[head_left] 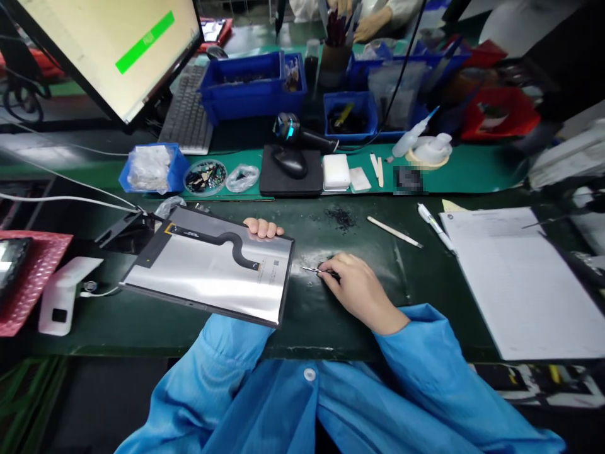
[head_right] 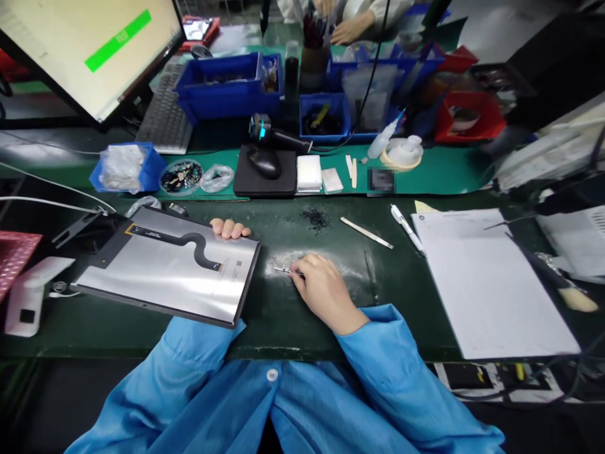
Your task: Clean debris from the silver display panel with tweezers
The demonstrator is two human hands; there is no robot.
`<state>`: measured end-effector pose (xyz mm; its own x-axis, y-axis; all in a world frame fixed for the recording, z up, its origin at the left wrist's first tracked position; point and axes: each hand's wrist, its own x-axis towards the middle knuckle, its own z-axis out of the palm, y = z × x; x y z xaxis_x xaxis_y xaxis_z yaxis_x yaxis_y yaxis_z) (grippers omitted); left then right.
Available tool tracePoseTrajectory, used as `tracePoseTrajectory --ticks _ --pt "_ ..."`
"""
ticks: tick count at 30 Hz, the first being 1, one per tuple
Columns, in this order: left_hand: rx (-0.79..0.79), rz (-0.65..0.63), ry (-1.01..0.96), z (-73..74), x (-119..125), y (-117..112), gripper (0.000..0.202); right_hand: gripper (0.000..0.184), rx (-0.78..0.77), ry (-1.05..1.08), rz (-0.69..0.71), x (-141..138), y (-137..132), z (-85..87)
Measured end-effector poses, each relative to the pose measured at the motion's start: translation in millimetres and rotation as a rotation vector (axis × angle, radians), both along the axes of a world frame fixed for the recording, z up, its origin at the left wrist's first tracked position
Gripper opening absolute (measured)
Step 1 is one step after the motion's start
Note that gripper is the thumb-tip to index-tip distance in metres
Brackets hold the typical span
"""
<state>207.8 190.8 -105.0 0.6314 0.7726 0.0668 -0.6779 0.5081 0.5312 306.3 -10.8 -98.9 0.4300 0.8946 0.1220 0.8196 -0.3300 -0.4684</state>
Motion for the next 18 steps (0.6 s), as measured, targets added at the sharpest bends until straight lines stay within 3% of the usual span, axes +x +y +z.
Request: tracePoseTrajectory --ticks 3,6,10,13,16,18 --pt "-0.028 0.015 0.026 6.7 -2.0 -0.3 0.032 0.013 0.050 0.053 -0.050 0.7 -1.1 9.0" --pt "-0.062 0.040 -0.008 11.5 -2.1 1.6 0.025 0.013 0.145 0.194 -0.092 0.3 -0.3 30.8" --pt "-0.034 0.099 -0.032 11.8 -2.6 7.7 0.026 0.019 0.223 0.212 0.093 -5.8 9.9 50.3" --pt "0.051 0.155 0.026 9.3 -5.6 13.4 0.033 0.024 0.287 0.163 0.235 -10.5 19.1 42.8" --pt "0.112 0.216 0.095 9.9 -9.7 18.0 0.038 0.026 0.366 0.123 0.267 -12.7 21.6 26.5" --pt "0.170 0.141 0.153 15.6 -11.7 18.9 0.039 0.026 0.388 0.112 0.278 -13.0 19.5 18.8"
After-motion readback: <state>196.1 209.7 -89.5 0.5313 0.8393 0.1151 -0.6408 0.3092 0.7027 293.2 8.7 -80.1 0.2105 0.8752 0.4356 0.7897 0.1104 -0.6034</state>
